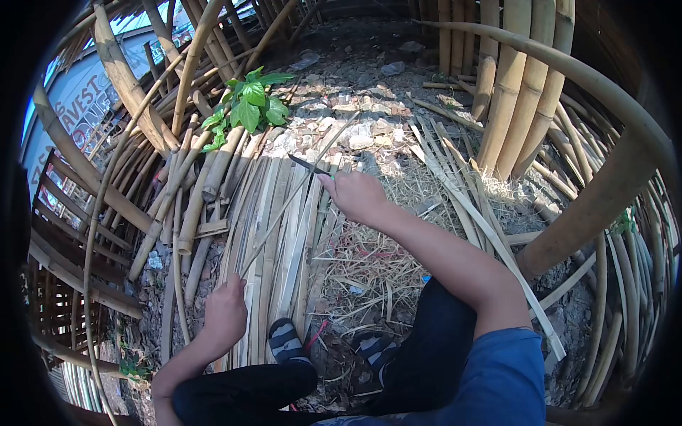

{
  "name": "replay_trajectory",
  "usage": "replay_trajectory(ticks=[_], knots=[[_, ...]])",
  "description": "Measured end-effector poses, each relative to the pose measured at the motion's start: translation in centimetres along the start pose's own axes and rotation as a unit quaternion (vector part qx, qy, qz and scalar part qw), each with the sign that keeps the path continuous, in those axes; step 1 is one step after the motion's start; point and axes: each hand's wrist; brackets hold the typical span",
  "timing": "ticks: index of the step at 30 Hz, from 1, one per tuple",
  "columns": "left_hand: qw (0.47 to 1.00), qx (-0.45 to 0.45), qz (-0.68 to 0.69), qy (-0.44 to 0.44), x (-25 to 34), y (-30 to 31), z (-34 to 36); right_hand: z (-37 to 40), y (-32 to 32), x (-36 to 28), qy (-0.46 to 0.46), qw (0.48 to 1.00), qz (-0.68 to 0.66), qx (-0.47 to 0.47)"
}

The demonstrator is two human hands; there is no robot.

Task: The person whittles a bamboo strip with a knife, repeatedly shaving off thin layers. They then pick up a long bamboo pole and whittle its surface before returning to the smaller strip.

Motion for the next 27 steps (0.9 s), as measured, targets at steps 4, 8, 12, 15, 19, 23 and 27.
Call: replay_trajectory(ticks=[4,8,12,15,19,23,27], knots=[[1.0,-0.024,-0.005,-0.006,0.3,0.1,-0.5,1.3,-1.6,-1.3,0.057,0.998,-0.032,-0.012],[1.0,-0.019,-0.009,-0.023,0.4,0.0,-0.5,2.5,-2.2,-3.7,0.12,0.992,-0.031,-0.031],[0.999,0.014,0.022,-0.024,0.7,0.4,-0.5,1.1,-2.1,-2.1,0.155,0.988,-0.006,0.005],[0.999,0.013,0.03,-0.023,0.2,0.4,-0.2,0.2,-2.0,-0.5,0.149,0.988,0.018,0.036],[0.999,-0.021,0.037,-0.003,0.4,0.6,0.2,-0.5,-0.8,2.0,0.085,0.992,0.06,0.065],[0.999,0.008,0.043,-0.023,-0.1,0.3,0.3,-1.8,-0.1,4.0,0.0,0.998,0.037,0.049],[0.999,0.011,0.033,-0.024,-0.1,0.7,0.9,-3.2,1.3,10.6,-0.093,0.992,0.017,0.084]])
Point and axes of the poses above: each hand's wrist, its own z-axis away from the middle knuckle, its own y-axis out of the back of the hand, x = y × z, and after that the axes turned 10 degrees about -x, right-handed
